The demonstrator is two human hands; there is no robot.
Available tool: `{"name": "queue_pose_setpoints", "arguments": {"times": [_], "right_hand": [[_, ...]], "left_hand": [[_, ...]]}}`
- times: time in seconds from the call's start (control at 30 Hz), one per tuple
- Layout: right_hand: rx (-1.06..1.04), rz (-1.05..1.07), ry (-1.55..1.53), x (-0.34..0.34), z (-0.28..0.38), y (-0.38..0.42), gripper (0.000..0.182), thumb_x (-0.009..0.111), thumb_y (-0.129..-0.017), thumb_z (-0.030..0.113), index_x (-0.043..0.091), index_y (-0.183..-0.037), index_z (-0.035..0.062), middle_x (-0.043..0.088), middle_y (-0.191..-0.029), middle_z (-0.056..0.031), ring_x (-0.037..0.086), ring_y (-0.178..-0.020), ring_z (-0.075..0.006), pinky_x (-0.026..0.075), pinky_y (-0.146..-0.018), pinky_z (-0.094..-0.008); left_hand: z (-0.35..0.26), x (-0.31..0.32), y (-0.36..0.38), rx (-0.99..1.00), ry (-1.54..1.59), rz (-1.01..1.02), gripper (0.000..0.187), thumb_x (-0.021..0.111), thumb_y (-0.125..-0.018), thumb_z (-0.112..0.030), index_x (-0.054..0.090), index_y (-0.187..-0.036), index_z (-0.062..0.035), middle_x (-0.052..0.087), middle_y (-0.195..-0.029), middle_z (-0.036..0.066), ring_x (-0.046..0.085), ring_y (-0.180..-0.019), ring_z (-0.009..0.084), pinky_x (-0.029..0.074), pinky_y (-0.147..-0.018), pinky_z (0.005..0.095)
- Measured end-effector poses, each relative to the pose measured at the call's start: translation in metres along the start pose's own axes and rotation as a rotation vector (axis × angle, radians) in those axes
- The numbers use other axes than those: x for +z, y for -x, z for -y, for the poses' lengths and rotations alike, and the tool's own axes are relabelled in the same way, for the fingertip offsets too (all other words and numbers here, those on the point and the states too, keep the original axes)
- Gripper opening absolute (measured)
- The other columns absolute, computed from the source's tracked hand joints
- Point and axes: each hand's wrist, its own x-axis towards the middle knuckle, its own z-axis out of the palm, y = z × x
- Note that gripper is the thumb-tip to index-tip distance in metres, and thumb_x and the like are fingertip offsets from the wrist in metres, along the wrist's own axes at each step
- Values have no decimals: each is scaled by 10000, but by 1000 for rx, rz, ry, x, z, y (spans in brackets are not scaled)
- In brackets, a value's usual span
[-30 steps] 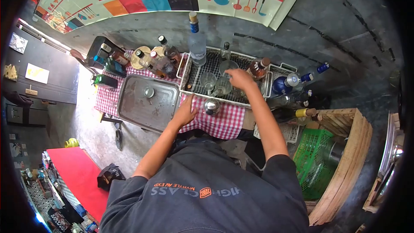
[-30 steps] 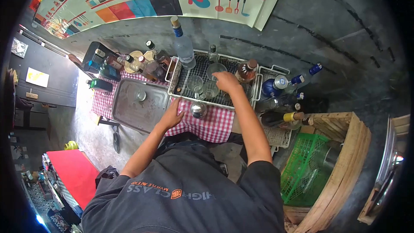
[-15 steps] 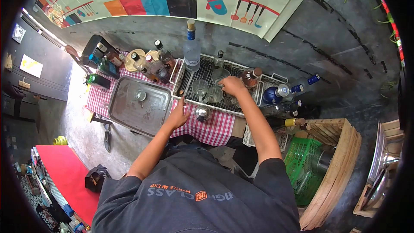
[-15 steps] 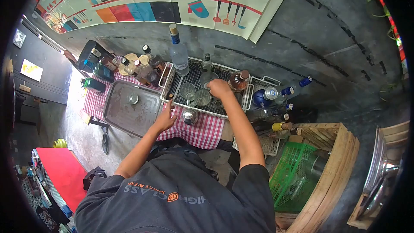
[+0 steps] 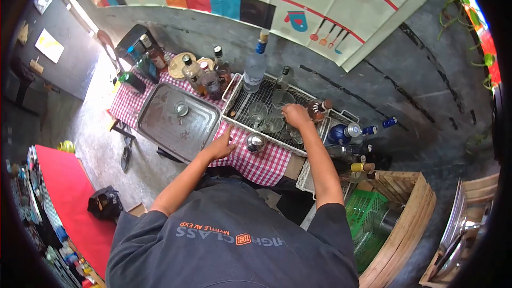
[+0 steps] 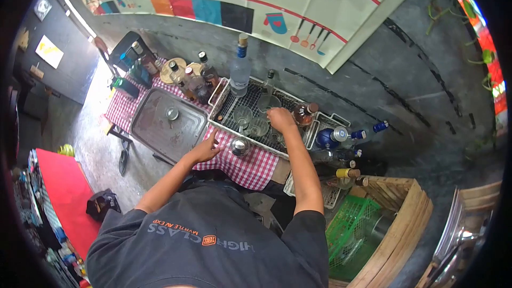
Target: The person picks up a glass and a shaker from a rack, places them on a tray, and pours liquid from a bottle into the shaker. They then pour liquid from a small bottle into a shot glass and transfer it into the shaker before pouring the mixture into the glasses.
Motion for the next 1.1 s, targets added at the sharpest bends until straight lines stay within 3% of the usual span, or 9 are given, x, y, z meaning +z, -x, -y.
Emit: {"name": "queue_pose_setpoints", "arguments": {"times": [0.07, 0.1, 0.2, 0.23, 0.43, 0.63, 1.07, 1.1], "right_hand": [[-1, -33, -29, -4, 6, 3, 147, 616, -843, 168, 666, -845, 30, 669, -901, -164, 652, -875, -356, 515, -782, -469], [15, -52, -48, -2, 7, 5, 151, 615, -845, 172, 659, -845, 27, 664, -905, -162, 649, -873, -358, 512, -783, -470], [22, -100, -65, -2, 4, 9, 165, 620, -840, 190, 643, -847, 27, 653, -925, -156, 644, -867, -367, 511, -771, -474], [23, -99, -59, -2, 4, 10, 165, 622, -839, 192, 641, -847, 28, 652, -924, -153, 644, -865, -366, 512, -766, -474], [-4, -193, -84, -14, 8, 16, 164, 628, -831, 197, 632, -829, 34, 641, -882, -140, 641, -818, -360, 514, -738, -467], [-26, -241, -63, -41, 14, 20, 160, 628, -830, 199, 627, -837, 39, 635, -863, -130, 634, -793, -361, 509, -730, -464], [-18, -325, -29, -87, 52, 46, 144, 646, -825, 185, 623, -866, 49, 636, -845, -117, 609, -752, -359, 489, -703, -448], [-4, -329, -29, -90, 57, 47, 143, 648, -824, 182, 625, -869, 48, 635, -841, -119, 608, -750, -359, 486, -702, -446]], "left_hand": [[11, -2, 8, 2, -13, 10, 813, 585, -911, -253, 77, -1494, -1, 581, -1193, 322, 572, -1129, 429, 430, -982, 445], [19, -2, 12, -1, -16, 3, 747, 584, -914, -277, 178, -1473, 10, 604, -1161, 300, 583, -1114, 414, 448, -955, 439], [41, -6, 22, -49, -81, 60, 666, 589, -914, -294, 301, -1425, 22, 621, -1137, 284, 597, -1088, 405, 467, -923, 433], [46, -4, 27, -34, -118, 25, 575, 602, -914, -281, 394, -1354, 26, 655, -1061, 244, 634, -994, 378, 492, -857, 423], [56, -15, 43, -103, -113, 68, 480, 582, -911, -262, 494, -1286, 24, 663, -1063, 244, 644, -978, 371, 495, -863, 420], [55, -15, 40, -56, -119, 77, 423, 584, -918, -285, 536, -1238, -12, 677, -1051, 191, 644, -977, 351, 499, -850, 421], [81, -18, 39, -10, -134, 108, 421, 574, -924, -312, 540, -1215, -9, 665, -1074, 225, 636, -1010, 369, 498, -875, 430], [78, -22, 41, 18, -134, 95, 410, 562, -918, -285, 544, -1222, -10, 665, -1077, 219, 649, -949, 371, 503, -833, 428]]}}
